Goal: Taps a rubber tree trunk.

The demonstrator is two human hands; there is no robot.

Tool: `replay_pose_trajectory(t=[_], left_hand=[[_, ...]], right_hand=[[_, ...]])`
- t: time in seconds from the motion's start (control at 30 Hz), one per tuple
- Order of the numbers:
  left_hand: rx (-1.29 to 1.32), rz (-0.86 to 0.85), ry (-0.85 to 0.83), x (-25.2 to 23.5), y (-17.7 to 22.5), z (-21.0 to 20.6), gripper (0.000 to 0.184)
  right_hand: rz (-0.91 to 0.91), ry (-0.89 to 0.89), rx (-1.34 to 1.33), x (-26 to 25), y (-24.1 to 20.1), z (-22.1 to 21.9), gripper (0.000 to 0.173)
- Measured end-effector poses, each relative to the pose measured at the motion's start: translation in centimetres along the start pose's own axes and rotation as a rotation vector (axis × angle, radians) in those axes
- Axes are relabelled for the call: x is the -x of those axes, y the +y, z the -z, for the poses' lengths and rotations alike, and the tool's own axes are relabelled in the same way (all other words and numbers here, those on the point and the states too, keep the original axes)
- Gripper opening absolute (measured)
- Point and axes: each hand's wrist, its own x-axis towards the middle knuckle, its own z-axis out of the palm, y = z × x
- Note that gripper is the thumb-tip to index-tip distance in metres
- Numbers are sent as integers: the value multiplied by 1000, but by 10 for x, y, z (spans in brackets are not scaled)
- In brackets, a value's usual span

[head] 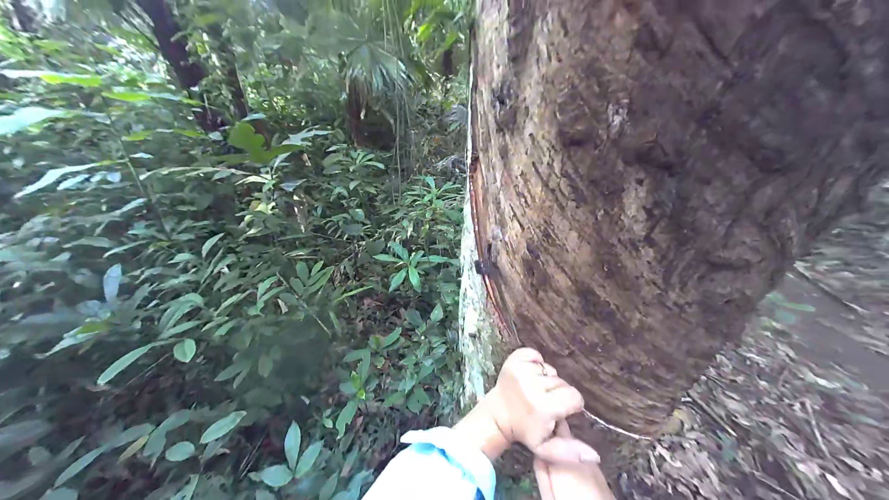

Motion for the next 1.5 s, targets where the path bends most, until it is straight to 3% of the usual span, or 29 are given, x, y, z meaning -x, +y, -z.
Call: replay_pose_trajectory(t=[0.1, 0.23, 0.4, 0.53, 0.63, 0.7, 0.83, 0.97, 1.1, 1.23, 1.4, 1.5], left_hand=[[-3, -49, -10, -4, -13, 3, 74], [15, -46, 0, 4, -11, 8, 71], [38, -94, -21, -14, -47, 24, 76], [110, -69, -29, -10, -27, 30, 78], [91, -89, -67, -19, -50, 39, 78], [101, -146, -69, -28, -67, 44, 77], [170, -127, -97, -12, -44, 51, 78], [194, -157, -69, 8, -27, 46, 68], [170, -172, -21, 2, -37, 40, 69], [165, -186, -27, 3, -44, 39, 68], [216, -151, -49, 19, -26, 44, 70], [172, -141, -17, 4, -50, 43, 74]], right_hand=[[-195, -128, 16, -17, -32, 15, 33], [-50, 52, 76, -3, -13, -15, 27], [94, 290, 106, -40, -16, -40, 25], [-85, -2, 19, -17, -49, -6, 31], [108, 228, 110, -39, -22, -43, 25], [106, 287, 82, -54, -33, -47, 26], [6, 158, -25, -23, -52, -42, 24], [38, 259, -53, 2, -40, -60, 23], [-189, 116, -131, -10, -56, -44, 31], [-97, 205, 27, -15, -47, -56, 24], [5, 219, -95, 8, -32, -73, 23], [1, 242, 93, -23, -41, -63, 22]])
